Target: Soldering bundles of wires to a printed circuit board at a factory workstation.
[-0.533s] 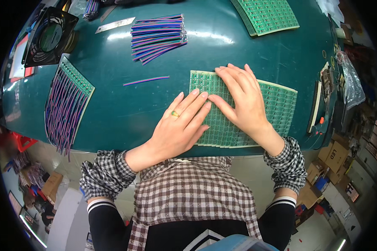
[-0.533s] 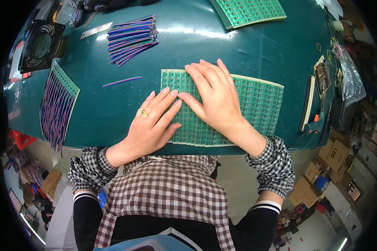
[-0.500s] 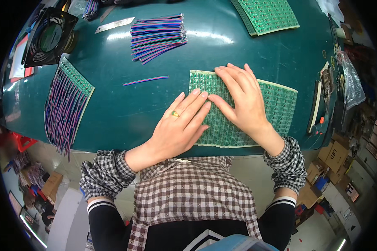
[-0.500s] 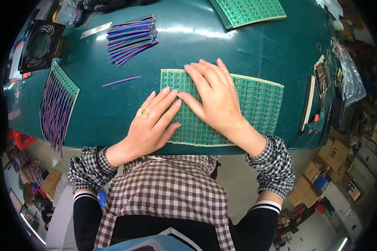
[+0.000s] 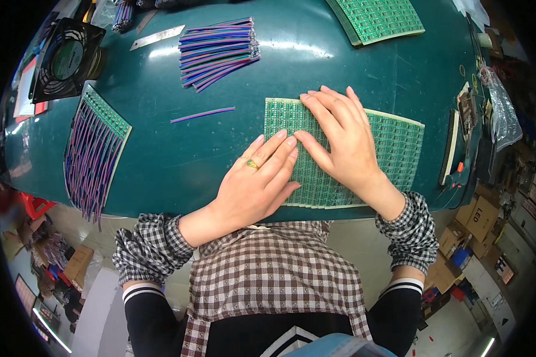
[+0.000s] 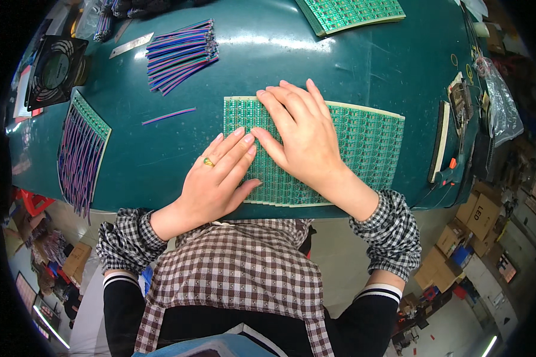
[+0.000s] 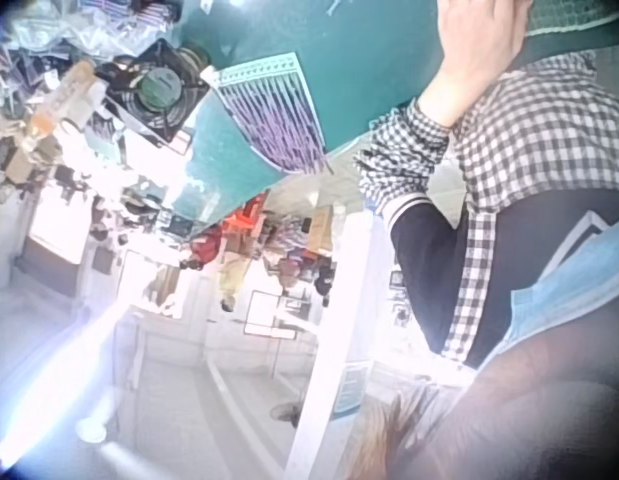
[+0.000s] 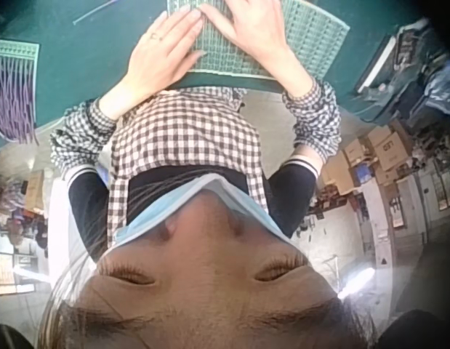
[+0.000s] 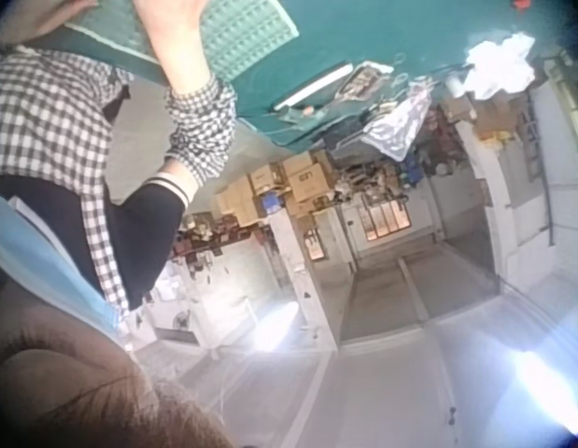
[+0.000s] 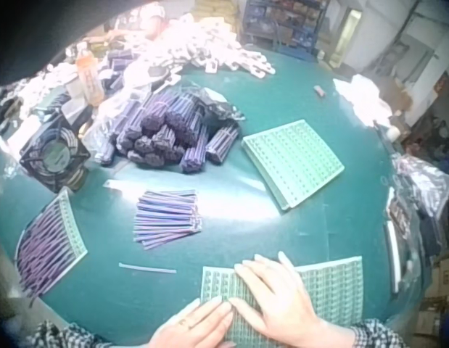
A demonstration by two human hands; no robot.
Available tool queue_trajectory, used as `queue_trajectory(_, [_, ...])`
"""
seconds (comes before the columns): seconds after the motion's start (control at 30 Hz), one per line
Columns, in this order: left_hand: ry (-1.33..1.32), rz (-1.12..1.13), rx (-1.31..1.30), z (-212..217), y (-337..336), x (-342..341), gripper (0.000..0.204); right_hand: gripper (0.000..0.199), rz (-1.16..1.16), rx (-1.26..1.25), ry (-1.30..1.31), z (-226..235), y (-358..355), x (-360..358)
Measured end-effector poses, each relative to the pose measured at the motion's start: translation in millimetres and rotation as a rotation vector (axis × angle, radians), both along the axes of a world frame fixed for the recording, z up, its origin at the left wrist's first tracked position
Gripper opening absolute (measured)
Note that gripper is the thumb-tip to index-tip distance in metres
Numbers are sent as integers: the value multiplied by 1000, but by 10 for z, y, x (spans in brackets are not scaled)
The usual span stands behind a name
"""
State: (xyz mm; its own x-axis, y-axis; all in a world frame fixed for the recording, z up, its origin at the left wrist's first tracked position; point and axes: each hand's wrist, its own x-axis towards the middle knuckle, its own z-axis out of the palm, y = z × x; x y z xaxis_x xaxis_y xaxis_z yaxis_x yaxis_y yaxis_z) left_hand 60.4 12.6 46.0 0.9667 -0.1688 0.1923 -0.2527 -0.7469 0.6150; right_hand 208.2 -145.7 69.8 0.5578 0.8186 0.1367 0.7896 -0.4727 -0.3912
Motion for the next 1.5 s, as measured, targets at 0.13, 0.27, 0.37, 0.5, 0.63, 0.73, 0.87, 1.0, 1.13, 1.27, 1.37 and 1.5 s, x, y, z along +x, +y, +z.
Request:
queue_trajectory(0.13, [4,-2,24,7,1,13,58,49,-1,2,6,-1,-4,3])
queue_trajectory(0.27, [31,-5,33,7,-6,14,58,49,-20,-15,8,-2,-21,1])
queue_trajectory(0.37, [33,-2,29,5,-12,13,58,49,-22,-9,22,-4,-23,1])
queue_trajectory(0.5, [8,9,36,10,-24,7,58,50,-10,19,16,23,-35,12])
queue_trajectory(0.63, [-2,-2,-28,16,-34,17,60,51,-50,-19,-6,89,-119,33])
queue_trajectory(0.73, [-1,-52,-69,25,-68,35,59,50,-76,-29,2,76,-144,25])
queue_trajectory(0.87, [54,-75,-45,47,-111,44,60,49,-90,-5,27,27,-144,23])
queue_trajectory(1.0, [36,-66,-32,61,-97,48,61,49,-70,16,-5,12,-138,37])
queue_trajectory(1.13, [40,-68,-22,59,-93,60,62,48,-66,15,4,17,-142,46])
queue_trajectory(1.27, [59,-78,5,54,-98,64,62,48,-85,6,9,15,-154,47])
queue_trajectory(1.37, [49,-74,13,60,-103,64,61,48,-85,13,9,11,-162,45])
queue_trajectory(1.5, [30,-69,12,89,-94,78,60,49,-77,10,16,26,-171,41])
